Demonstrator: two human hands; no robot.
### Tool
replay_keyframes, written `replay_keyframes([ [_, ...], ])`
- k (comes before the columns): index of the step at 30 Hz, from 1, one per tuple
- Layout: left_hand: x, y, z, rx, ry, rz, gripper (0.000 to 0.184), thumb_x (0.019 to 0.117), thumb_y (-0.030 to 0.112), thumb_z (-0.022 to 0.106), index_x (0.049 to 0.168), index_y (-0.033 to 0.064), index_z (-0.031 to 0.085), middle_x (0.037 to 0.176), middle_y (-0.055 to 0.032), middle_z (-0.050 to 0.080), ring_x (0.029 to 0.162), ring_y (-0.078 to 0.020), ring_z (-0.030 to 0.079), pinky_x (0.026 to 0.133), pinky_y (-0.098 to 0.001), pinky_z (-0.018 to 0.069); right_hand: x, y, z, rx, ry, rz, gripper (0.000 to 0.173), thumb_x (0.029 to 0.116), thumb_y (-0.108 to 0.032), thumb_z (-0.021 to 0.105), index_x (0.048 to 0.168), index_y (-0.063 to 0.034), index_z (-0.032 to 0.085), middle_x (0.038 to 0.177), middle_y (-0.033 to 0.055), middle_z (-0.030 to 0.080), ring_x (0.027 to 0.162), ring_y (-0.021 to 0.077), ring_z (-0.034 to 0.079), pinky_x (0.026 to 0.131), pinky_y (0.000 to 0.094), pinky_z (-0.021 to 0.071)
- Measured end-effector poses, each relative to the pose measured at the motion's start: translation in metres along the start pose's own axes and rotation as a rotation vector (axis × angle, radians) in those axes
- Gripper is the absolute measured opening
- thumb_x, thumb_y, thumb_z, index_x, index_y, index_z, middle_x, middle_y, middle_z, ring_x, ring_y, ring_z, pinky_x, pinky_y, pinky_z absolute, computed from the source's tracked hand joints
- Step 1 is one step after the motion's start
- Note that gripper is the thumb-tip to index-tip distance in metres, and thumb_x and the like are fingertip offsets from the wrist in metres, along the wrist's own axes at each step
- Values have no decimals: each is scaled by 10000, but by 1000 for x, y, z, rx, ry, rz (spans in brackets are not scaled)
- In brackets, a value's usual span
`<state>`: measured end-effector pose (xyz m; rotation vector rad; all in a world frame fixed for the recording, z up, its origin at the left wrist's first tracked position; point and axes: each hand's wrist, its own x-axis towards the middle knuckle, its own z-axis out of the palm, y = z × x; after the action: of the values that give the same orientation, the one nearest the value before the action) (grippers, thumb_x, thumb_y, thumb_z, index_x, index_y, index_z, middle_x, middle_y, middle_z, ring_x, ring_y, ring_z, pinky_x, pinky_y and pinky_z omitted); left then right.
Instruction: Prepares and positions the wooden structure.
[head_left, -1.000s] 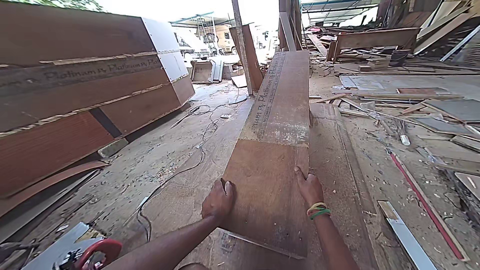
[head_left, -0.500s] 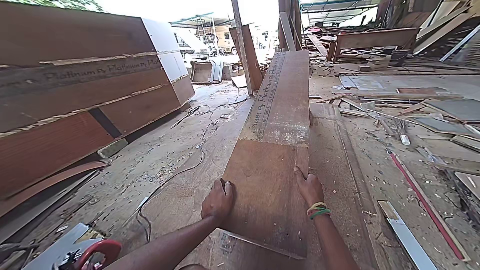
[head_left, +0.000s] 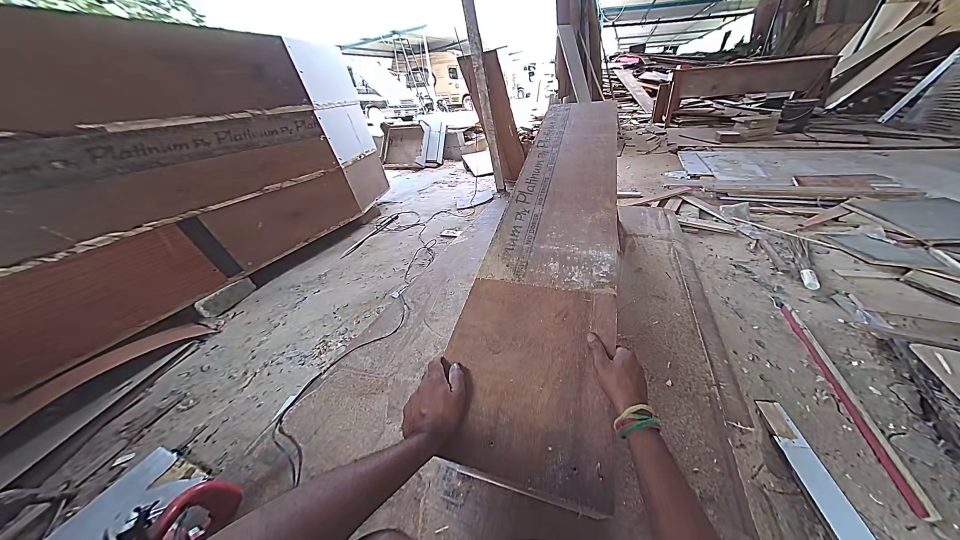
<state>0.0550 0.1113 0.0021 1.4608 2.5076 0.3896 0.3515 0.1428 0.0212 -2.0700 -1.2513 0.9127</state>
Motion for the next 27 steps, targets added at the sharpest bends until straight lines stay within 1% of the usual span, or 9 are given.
replay_keyframes([
  [3,0,0,0,-3,2,-3,561,1078,470,255,1470,124,459,1331,-136,655,1143,-335,687,900,-570,550,-1,-1,-1,1,-2,2,716,982,-679,500,1030,15,674,974,205,707,962,343,707,837,534,546],
  [8,-1,1,-1,8,4,-5,549,1075,473,253,1445,132,472,1315,-134,660,1129,-331,692,886,-569,551,0,0,0,0,-2,-7,718,984,-679,494,1005,15,678,951,204,707,948,345,707,829,537,545],
  [14,-1,2,-1,9,0,-10,555,1076,481,255,1452,134,471,1318,-135,661,1130,-330,693,888,-566,553,1,2,1,16,9,-14,716,982,-680,499,1009,11,682,942,200,709,940,347,708,823,541,547],
  [17,-1,2,-2,4,-19,-15,568,1083,486,251,1476,130,454,1332,-139,653,1143,-335,686,908,-568,547,0,1,1,27,15,-9,709,982,-669,515,1019,20,678,962,208,704,962,349,702,840,541,541],
  [22,-2,2,-3,4,-15,-12,567,1077,493,251,1470,140,458,1324,-135,659,1136,-333,691,899,-566,551,1,2,2,26,19,-14,714,983,-668,514,1020,26,678,967,213,702,962,349,700,846,543,537],
  [27,-1,2,-3,-1,-16,-14,573,1079,487,260,1483,128,452,1333,-133,657,1139,-329,690,903,-557,553,0,2,1,28,19,-14,711,983,-664,518,1040,26,681,980,215,705,970,350,701,857,545,538],
])
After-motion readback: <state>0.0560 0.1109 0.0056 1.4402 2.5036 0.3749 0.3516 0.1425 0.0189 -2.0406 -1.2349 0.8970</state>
